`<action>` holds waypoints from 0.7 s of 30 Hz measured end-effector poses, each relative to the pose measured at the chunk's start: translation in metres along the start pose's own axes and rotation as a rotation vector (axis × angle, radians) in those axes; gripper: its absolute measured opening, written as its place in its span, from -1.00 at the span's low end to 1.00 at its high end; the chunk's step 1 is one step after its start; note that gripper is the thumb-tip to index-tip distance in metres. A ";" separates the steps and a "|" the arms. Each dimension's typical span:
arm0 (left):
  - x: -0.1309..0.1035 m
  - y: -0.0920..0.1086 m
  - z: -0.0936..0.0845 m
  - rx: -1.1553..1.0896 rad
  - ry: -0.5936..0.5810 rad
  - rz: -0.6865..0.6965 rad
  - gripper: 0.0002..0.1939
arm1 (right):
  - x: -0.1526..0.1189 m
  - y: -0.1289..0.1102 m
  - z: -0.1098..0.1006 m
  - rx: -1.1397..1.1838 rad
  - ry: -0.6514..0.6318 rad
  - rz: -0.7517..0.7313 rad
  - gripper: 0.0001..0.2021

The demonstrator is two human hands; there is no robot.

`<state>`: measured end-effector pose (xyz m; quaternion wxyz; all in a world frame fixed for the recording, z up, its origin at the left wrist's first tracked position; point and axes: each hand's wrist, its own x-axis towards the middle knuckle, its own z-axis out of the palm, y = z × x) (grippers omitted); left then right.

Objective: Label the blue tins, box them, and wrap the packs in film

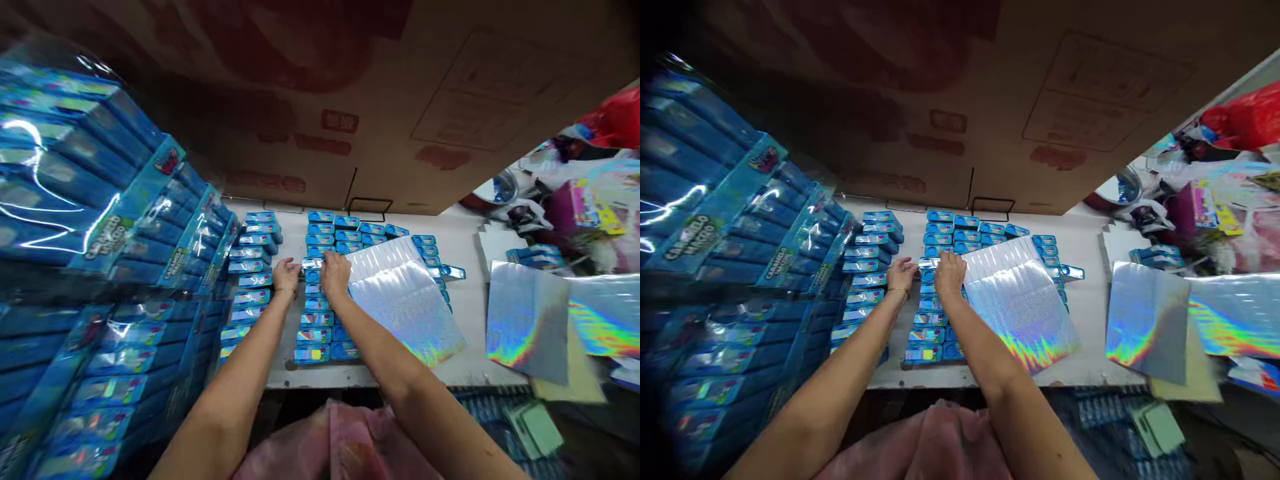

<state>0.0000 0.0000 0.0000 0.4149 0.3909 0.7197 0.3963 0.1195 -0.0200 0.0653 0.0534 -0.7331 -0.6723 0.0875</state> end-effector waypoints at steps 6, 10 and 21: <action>-0.014 0.017 -0.009 0.099 0.071 0.155 -0.71 | 0.000 0.024 -0.016 -0.069 -0.116 -0.420 -0.69; -0.050 0.040 -0.005 0.167 -0.015 0.246 -0.62 | -0.006 0.102 -0.044 0.044 0.114 -0.138 -0.67; -0.127 0.049 0.072 0.293 -0.289 0.119 -0.43 | -0.004 0.254 -0.060 0.315 0.040 0.350 -0.43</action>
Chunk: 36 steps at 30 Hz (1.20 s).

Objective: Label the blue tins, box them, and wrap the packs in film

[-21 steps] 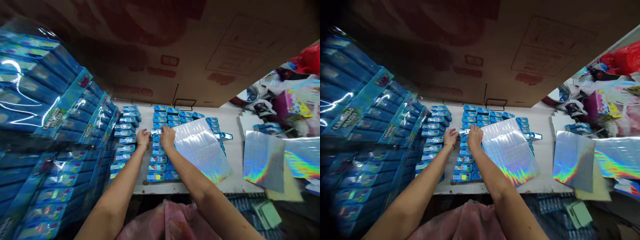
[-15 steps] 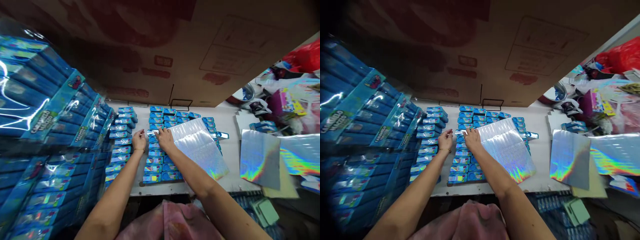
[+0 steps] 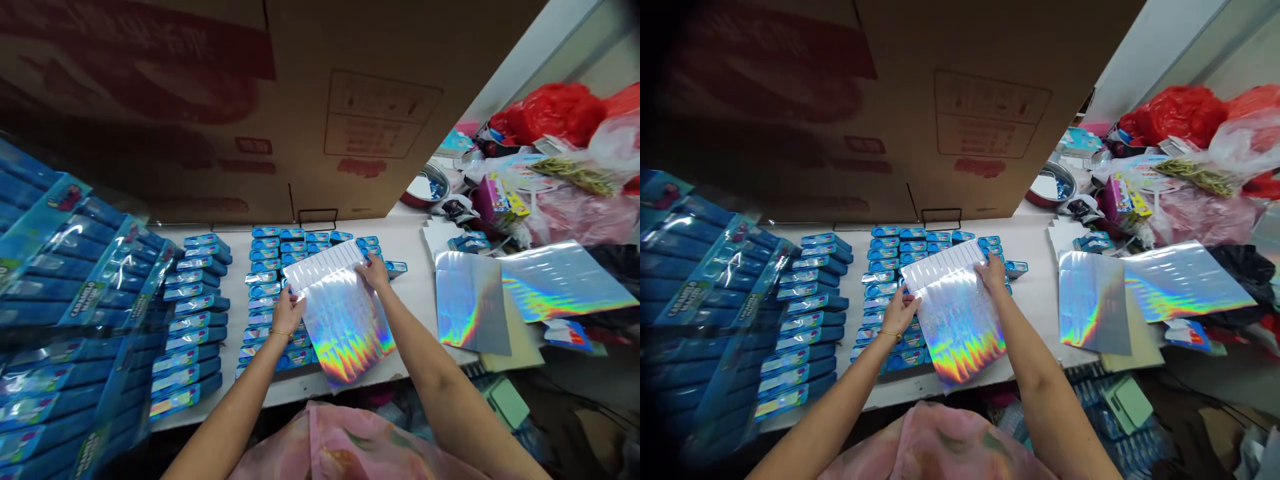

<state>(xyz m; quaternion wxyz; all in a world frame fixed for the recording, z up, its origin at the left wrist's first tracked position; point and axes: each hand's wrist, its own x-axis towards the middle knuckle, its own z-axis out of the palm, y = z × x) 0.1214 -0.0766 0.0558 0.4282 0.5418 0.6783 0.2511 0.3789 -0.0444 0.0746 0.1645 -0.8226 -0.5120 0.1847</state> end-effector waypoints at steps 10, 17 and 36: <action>-0.006 0.019 0.008 -0.194 0.141 -0.179 -0.33 | -0.001 -0.006 -0.031 0.678 -0.158 0.044 -0.82; -0.014 0.054 0.000 -0.671 -0.027 -0.064 -0.16 | -0.029 0.009 -0.083 1.265 -0.282 0.110 -0.71; -0.046 0.111 -0.057 -0.146 0.015 0.513 -0.49 | -0.083 0.027 -0.133 1.181 -0.107 -0.010 -0.41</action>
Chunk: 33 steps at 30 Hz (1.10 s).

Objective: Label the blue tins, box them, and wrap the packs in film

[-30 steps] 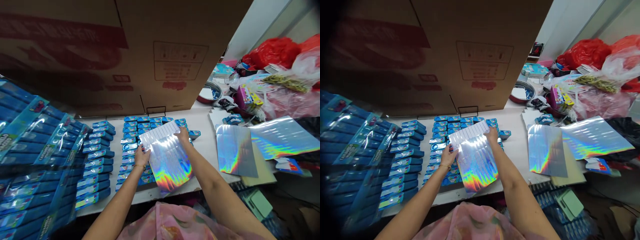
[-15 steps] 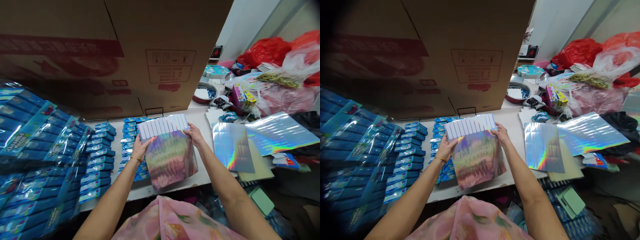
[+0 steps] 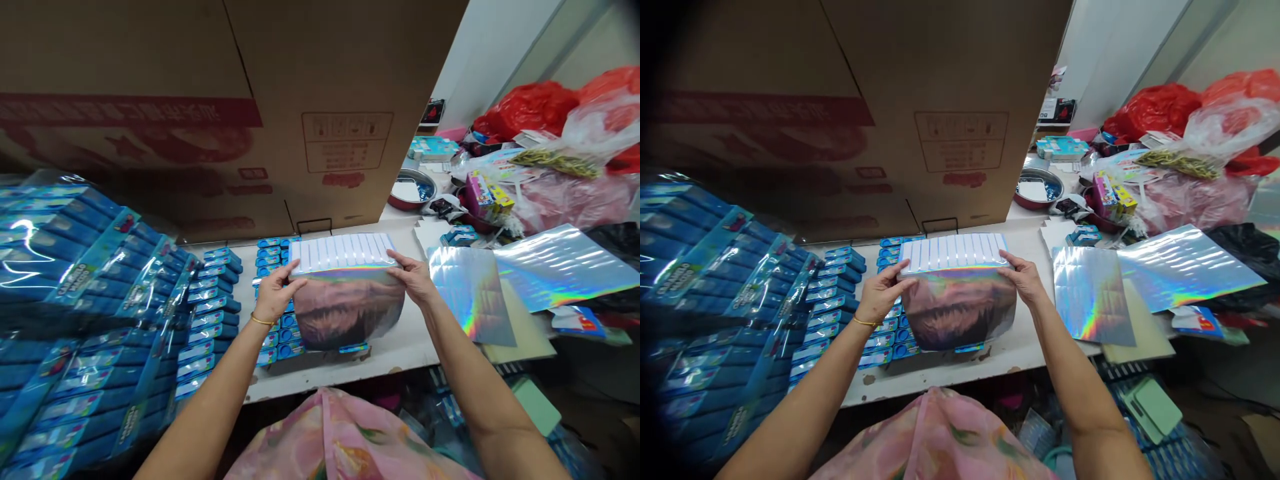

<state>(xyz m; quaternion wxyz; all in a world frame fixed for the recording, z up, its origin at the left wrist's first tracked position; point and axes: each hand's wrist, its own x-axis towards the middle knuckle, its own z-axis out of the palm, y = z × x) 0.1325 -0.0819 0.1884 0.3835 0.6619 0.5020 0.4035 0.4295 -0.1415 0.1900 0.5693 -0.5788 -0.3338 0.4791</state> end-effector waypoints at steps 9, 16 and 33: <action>-0.010 0.047 -0.018 0.372 0.098 0.302 -0.79 | -0.034 -0.043 0.025 -0.999 0.150 -0.509 -0.69; -0.022 0.068 -0.020 0.256 -0.106 0.201 -0.77 | -0.046 -0.047 0.114 -1.047 -0.537 -0.736 -0.76; 0.001 0.020 0.037 -0.707 -0.025 -0.668 -0.65 | 0.042 -0.041 -0.036 -0.870 -0.112 -0.303 -0.71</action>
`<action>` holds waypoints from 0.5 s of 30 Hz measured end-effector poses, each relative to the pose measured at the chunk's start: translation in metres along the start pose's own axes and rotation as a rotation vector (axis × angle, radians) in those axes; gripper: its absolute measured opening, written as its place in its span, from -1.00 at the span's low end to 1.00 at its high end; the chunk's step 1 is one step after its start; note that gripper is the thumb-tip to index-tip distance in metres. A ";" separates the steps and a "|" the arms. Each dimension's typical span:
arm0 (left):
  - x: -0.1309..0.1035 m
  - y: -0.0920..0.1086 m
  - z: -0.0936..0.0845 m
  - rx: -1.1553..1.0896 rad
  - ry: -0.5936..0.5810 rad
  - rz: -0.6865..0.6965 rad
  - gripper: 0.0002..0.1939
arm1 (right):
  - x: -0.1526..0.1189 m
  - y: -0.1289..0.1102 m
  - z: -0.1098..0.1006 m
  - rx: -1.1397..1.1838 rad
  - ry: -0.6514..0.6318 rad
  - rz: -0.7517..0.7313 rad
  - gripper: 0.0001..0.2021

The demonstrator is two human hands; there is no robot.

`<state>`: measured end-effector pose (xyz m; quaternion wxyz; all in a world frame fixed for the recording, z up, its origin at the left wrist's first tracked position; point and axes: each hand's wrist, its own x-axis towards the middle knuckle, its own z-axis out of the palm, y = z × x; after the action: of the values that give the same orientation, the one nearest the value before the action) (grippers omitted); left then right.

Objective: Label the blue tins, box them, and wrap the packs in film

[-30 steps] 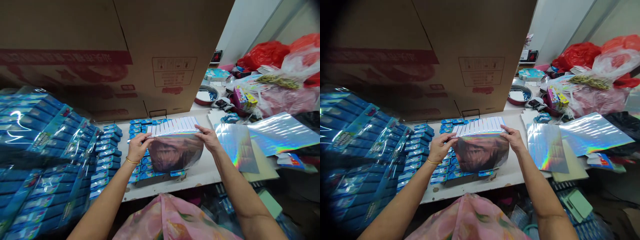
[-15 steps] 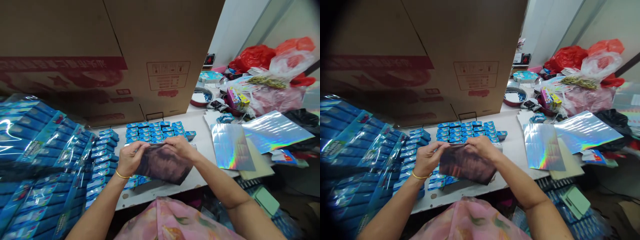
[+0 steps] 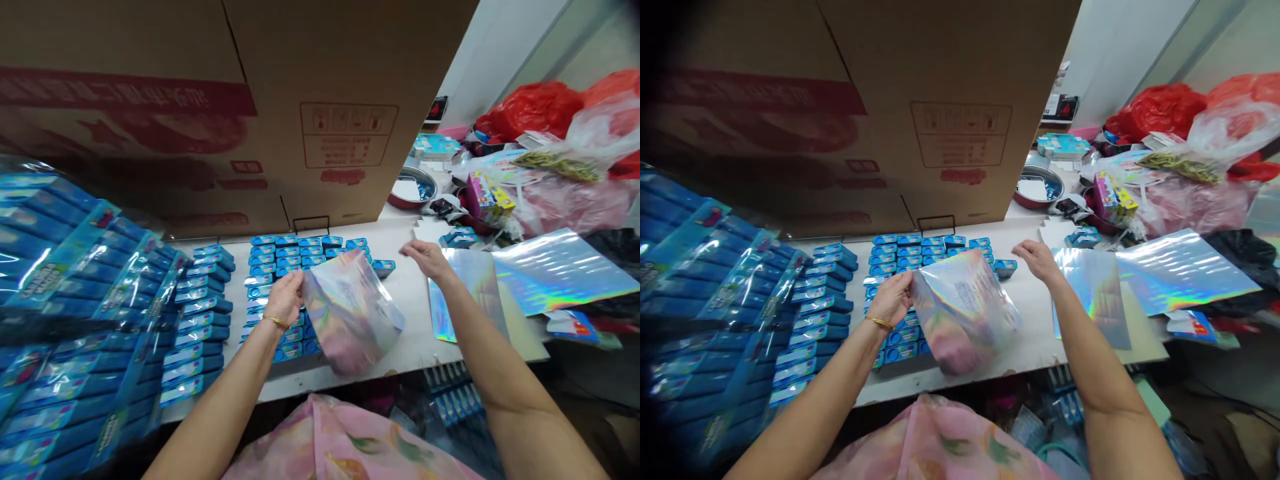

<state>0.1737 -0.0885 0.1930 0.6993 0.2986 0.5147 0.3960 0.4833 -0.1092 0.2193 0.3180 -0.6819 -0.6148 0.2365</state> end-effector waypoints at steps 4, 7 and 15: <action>-0.006 0.004 0.030 -0.022 -0.199 -0.034 -0.68 | 0.006 -0.041 0.016 -0.111 -0.136 -0.256 -0.49; -0.011 0.010 0.038 0.009 -0.307 0.001 -0.65 | 0.012 -0.057 0.026 -0.055 -0.409 -0.262 -0.47; 0.013 -0.005 0.032 0.130 -0.101 0.031 -0.67 | 0.042 -0.017 0.025 0.096 -0.556 -0.025 -0.77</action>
<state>0.2076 -0.0799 0.1921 0.6975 0.3709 0.4987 0.3567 0.4594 -0.0636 0.2177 0.1720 -0.5674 -0.6750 0.4391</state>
